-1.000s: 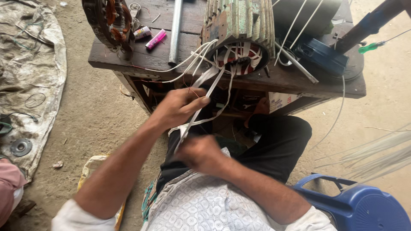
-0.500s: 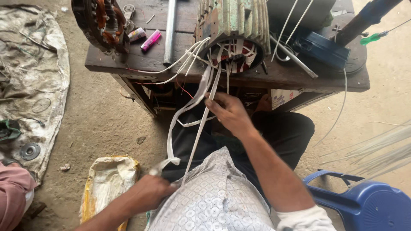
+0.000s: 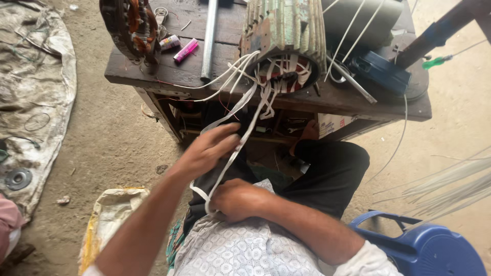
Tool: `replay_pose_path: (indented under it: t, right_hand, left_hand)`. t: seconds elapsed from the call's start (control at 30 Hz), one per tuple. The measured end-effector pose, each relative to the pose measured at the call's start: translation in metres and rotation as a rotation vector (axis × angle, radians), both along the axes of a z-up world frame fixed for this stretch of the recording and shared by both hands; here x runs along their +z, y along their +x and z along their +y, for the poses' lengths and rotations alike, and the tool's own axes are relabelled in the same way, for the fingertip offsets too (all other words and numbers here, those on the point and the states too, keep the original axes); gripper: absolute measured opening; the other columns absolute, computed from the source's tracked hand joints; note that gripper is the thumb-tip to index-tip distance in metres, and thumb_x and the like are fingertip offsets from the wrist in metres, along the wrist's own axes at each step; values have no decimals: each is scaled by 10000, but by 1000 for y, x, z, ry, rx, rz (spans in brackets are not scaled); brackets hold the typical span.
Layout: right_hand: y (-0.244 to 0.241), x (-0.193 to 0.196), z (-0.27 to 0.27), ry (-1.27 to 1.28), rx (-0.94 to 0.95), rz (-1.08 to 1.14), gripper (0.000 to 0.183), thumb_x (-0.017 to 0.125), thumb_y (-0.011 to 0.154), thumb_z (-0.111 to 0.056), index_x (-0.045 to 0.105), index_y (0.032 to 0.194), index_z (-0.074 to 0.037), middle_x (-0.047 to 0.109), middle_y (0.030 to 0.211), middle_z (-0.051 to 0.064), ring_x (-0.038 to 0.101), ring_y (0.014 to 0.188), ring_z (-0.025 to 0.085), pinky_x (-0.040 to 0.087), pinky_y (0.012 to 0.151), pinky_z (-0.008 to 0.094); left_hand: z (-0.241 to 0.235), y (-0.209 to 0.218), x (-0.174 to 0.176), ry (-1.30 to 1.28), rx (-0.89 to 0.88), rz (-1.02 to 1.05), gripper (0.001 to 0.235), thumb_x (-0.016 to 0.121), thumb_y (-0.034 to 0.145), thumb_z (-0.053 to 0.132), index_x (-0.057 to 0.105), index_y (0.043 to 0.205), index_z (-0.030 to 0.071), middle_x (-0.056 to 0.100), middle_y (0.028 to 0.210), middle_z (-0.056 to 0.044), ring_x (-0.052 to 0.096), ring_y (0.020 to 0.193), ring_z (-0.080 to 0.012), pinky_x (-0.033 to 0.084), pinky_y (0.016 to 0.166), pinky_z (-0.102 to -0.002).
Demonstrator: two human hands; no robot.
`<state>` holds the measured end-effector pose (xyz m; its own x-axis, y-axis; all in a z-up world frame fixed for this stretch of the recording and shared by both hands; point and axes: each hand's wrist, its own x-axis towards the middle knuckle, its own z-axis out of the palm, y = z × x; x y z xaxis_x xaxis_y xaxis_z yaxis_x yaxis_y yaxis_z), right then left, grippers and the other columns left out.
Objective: The person is repairing an electric motor by hand, inserting white insulating tape into the stator slots and using a metal tool to press the tape into place. The person repeatedly adjusts the tape and uses a hammer to secure it.
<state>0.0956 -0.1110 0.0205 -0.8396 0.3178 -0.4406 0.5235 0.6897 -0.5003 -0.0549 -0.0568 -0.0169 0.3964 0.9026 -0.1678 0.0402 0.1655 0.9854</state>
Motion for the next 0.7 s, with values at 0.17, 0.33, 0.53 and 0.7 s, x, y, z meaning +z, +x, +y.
replay_pose_path:
  t: [0.17,0.33,0.53,0.7]
  right_hand:
    - [66,34,40,177,-652,146,151,759,852,-214,793,964,-120,778,951,82,751,848,255,592,800,395]
    - [101,28,100,1009,-819,654,204,727,924,-110,729,1125,-75,738,1012,145,728,815,344,587,702,421]
    - [95,12,129,1134,-833,487,250,767,900,-148,780,1149,-125,746,912,140,710,711,356,556,608,449]
    - [92,-1,133,1148,-848,605,239,771,909,-140,771,1148,-135,751,961,121,721,761,338,571,633,422]
  left_hand:
    - [38,66,12,451,259,258,528,760,916,283,576,1340,28,642,1345,-174,606,1259,-319,483,1077,-413]
    - [56,88,7,528,405,314,420,780,874,225,658,1214,11,720,1181,-159,689,1102,-303,542,941,-393]
    - [66,91,-5,296,337,-82,257,719,952,166,689,1149,4,771,982,-83,703,848,-135,576,753,-292]
    - [43,69,7,445,157,38,187,694,964,185,746,1032,19,777,880,-68,706,823,-140,562,762,-293]
